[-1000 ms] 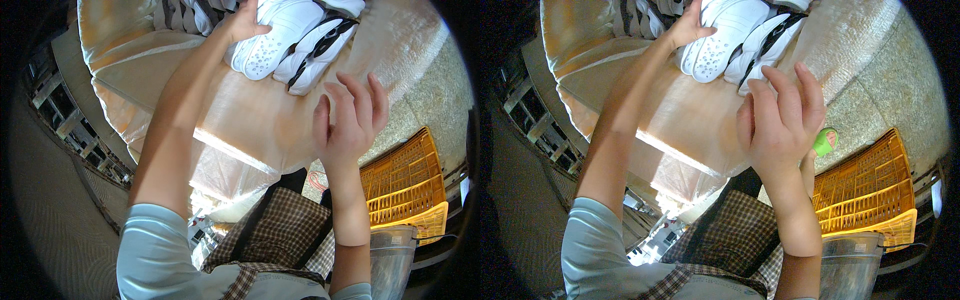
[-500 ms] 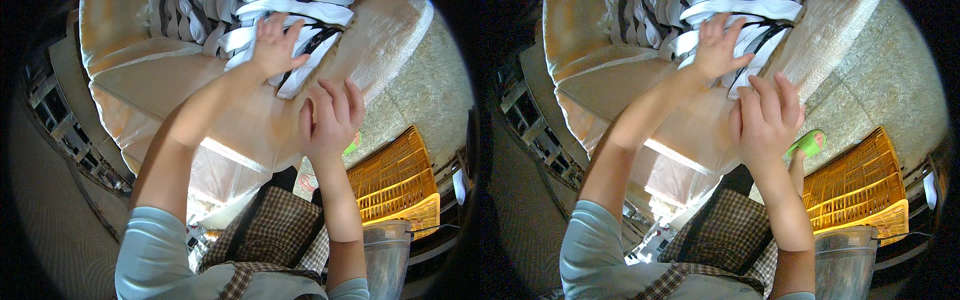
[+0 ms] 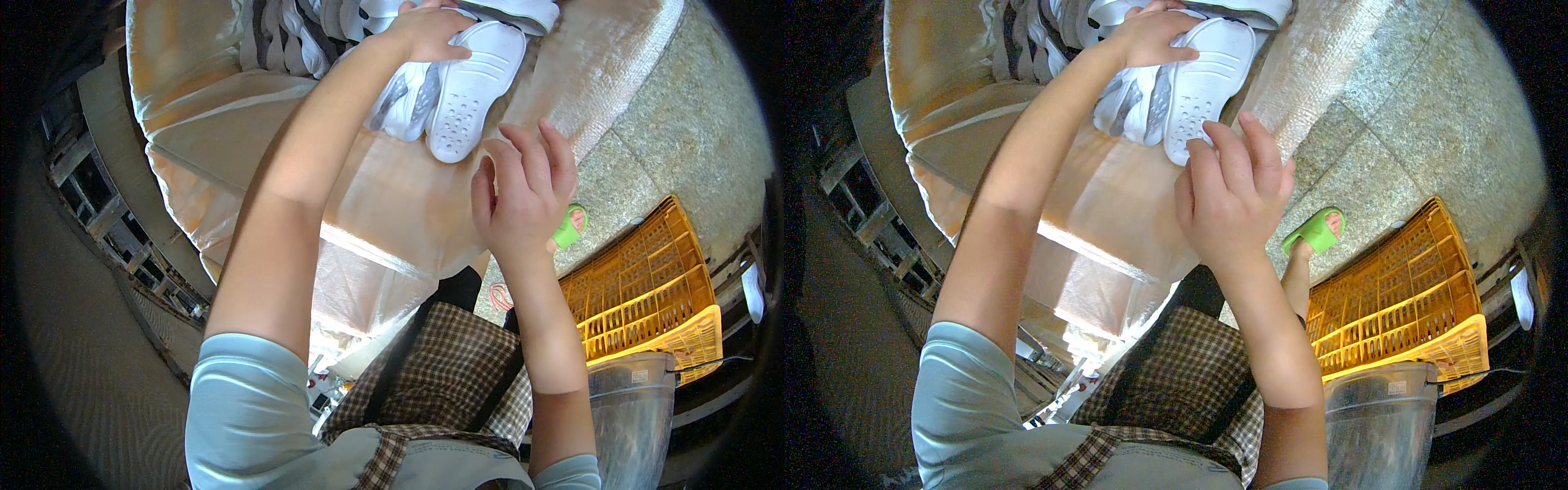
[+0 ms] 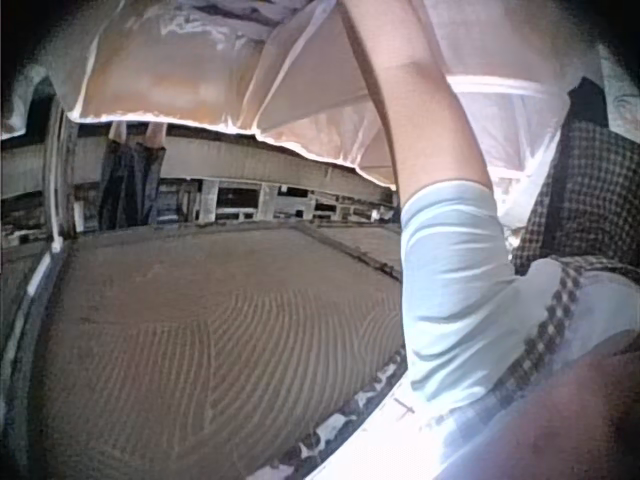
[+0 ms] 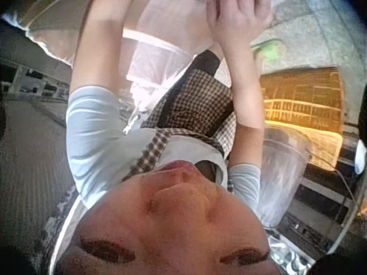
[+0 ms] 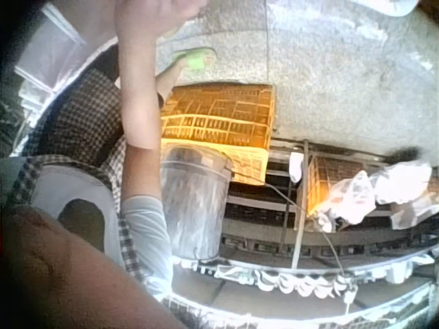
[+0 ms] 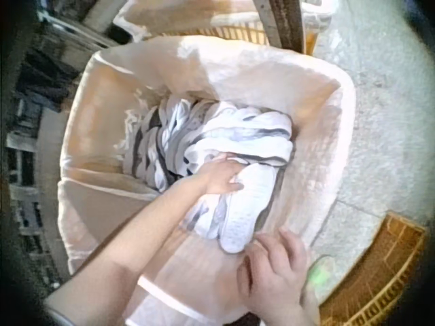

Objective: The person repeatedly picks up white slipper-style shoes from a table and bins, turns them over to inspect the soles, and places them into a large fabric-lined bin. The person also moves slippers between bins and stacks them on the table.

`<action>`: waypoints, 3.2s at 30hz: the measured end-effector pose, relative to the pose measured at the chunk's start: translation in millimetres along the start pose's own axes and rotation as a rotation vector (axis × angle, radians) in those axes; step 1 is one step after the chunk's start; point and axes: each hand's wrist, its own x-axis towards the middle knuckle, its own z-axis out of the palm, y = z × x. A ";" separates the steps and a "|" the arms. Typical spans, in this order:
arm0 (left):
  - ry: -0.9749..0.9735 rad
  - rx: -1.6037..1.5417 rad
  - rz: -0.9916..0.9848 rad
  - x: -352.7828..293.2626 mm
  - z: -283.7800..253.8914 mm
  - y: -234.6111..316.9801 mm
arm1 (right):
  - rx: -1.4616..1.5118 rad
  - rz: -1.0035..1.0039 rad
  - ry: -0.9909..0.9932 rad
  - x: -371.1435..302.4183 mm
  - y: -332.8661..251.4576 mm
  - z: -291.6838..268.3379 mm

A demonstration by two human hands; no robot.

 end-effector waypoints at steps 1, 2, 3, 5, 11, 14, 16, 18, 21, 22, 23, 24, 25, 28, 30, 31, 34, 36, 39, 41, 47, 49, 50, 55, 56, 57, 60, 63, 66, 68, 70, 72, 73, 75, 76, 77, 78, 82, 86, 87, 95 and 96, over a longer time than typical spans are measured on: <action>-0.110 0.101 -0.164 1.1 0.5 2.4 | -0.010 -0.002 0.000 0.3 0.1 -0.3; -0.083 0.076 -0.137 1.7 0.0 4.3 | -0.015 -0.001 -0.001 0.4 0.2 -0.5; -0.056 0.050 -0.109 1.9 -0.8 5.6 | -0.023 0.000 -0.001 0.4 0.4 -0.5; 0.022 0.054 -0.023 2.0 -1.7 9.1 | -0.026 -0.004 0.003 -0.1 1.0 -0.6; -0.075 0.108 -0.315 6.1 23.4 48.6 | -0.007 0.027 0.017 -0.9 -1.4 3.1; -0.046 0.203 -0.417 16.0 34.9 76.7 | -0.028 0.044 0.006 -0.7 -4.2 2.6; -0.102 0.200 -0.511 31.9 28.5 83.9 | -0.041 0.042 -0.003 0.0 -4.4 1.5; -0.069 0.184 -0.544 40.6 20.6 91.7 | -0.044 0.028 -0.003 0.3 -3.6 -0.4; -0.270 0.108 -0.569 43.3 8.6 95.2 | -0.031 0.008 -0.005 0.5 -2.1 -2.3; -0.312 0.074 -0.571 41.5 6.8 95.1 | -0.025 0.005 -0.010 0.5 -1.8 -2.9; -0.281 0.075 -0.576 39.3 5.8 94.2 | -0.027 0.000 -0.013 0.6 -1.7 -3.3; -0.240 0.084 -0.575 36.7 6.0 92.7 | -0.029 -0.006 -0.014 0.7 -1.8 -3.5; -0.198 0.090 -0.574 35.8 7.1 91.9 | -0.035 -0.022 -0.012 0.8 -1.7 -3.9; -0.252 0.090 -0.573 36.8 10.8 89.2 | -0.021 -0.018 -0.035 1.7 -0.9 -6.7; -0.221 0.138 -0.530 35.7 11.6 90.9 | 0.039 -0.012 -0.067 2.4 0.4 -11.4; -0.222 0.151 -0.504 30.4 11.4 93.0 | 0.074 -0.011 -0.093 1.5 0.6 -15.1; -0.125 0.197 -0.390 -2.5 3.6 99.6 | 0.228 -0.014 -0.069 -5.6 0.3 -30.5; 0.034 0.185 -0.252 -42.7 -2.1 105.8 | 0.339 0.012 -0.029 -14.1 1.0 -42.8; 0.296 0.150 -0.158 -104.4 -15.5 109.8 | 0.475 0.132 0.000 -32.6 0.3 -58.8; 0.358 0.084 -0.186 -138.7 -24.5 110.9 | 0.543 0.226 0.033 -45.3 0.8 -64.8; 0.691 0.034 -0.263 -207.2 -34.3 133.8 | 0.625 0.421 -0.084 -78.2 9.2 -74.3; 0.764 0.019 -0.307 -222.8 -43.0 151.9 | 0.644 0.521 -0.115 -82.4 10.5 -75.0; 0.809 0.003 -0.305 -229.0 -50.2 161.8 | 0.654 0.565 -0.132 -82.4 10.8 -75.2; 0.977 0.005 -0.257 -254.8 -97.8 228.4 | 1.165 1.111 -0.107 -62.2 11.5 -90.7; 1.032 0.037 -0.227 -262.9 -110.1 239.7 | 1.222 1.151 -0.135 -56.5 10.6 -97.5; 1.070 0.032 -0.233 -270.9 -123.0 250.6 | 1.279 1.191 -0.162 -49.6 11.0 -106.2; 1.120 0.028 -0.184 -306.4 -163.3 282.9 | 1.377 1.294 -0.237 -35.6 4.5 -130.2; 1.098 -0.183 -0.147 -350.7 -204.9 328.5 | 1.599 1.243 -0.345 -29.3 -7.5 -144.7; 1.066 -0.121 0.053 -389.9 -244.6 373.0 | 2.024 1.185 -0.366 -29.6 -14.7 -150.0; 1.103 -0.204 0.122 -403.9 -266.9 393.0 | 1.927 1.052 -0.221 -28.5 -22.7 -152.9; 1.065 -0.240 0.179 -412.4 -282.2 404.3 | 2.042 0.926 -0.331 -27.7 -31.7 -166.3; 1.061 -0.194 0.158 -414.1 -292.2 411.1 | 2.144 0.789 -0.452 -26.4 -57.9 -177.8; 1.063 -0.147 0.136 -414.8 -296.1 413.1 | 2.193 0.727 -0.520 -17.7 -72.0 -184.3; 1.094 -0.048 0.106 -424.1 -302.1 412.3 | 2.250 0.871 -0.535 10.2 -114.4 -191.0; 1.137 -0.014 0.111 -428.5 -305.4 409.0 | 2.409 0.807 -0.499 15.7 -134.2 -200.3; 1.145 -0.005 0.089 -435.5 -308.1 406.8 | 2.420 0.640 -0.515 21.4 -154.4 -209.2; 1.151 -0.010 0.046 -442.8 -310.6 404.4 | 2.366 0.472 -0.564 23.4 -168.2 -223.6; 1.373 -0.222 0.006 -463.3 -321.0 395.8 | 2.357 0.727 -0.619 57.7 -225.4 -247.2; 1.446 -0.240 -0.103 -488.1 -332.7 389.1 | 2.421 0.525 -0.966 70.3 -255.0 -257.7; 1.452 -0.232 -0.175 -497.9 -335.4 387.5 | 2.373 0.570 -0.914 73.3 -259.7 -259.0; 1.528 -1.454 -0.328 -567.8 -353.3 282.3 | 1.654 0.368 -0.511 74.3 -288.0 -295.9; 1.551 -1.501 -0.424 -569.2 -353.1 255.7 | 1.723 0.329 -0.560 76.1 -295.5 -298.6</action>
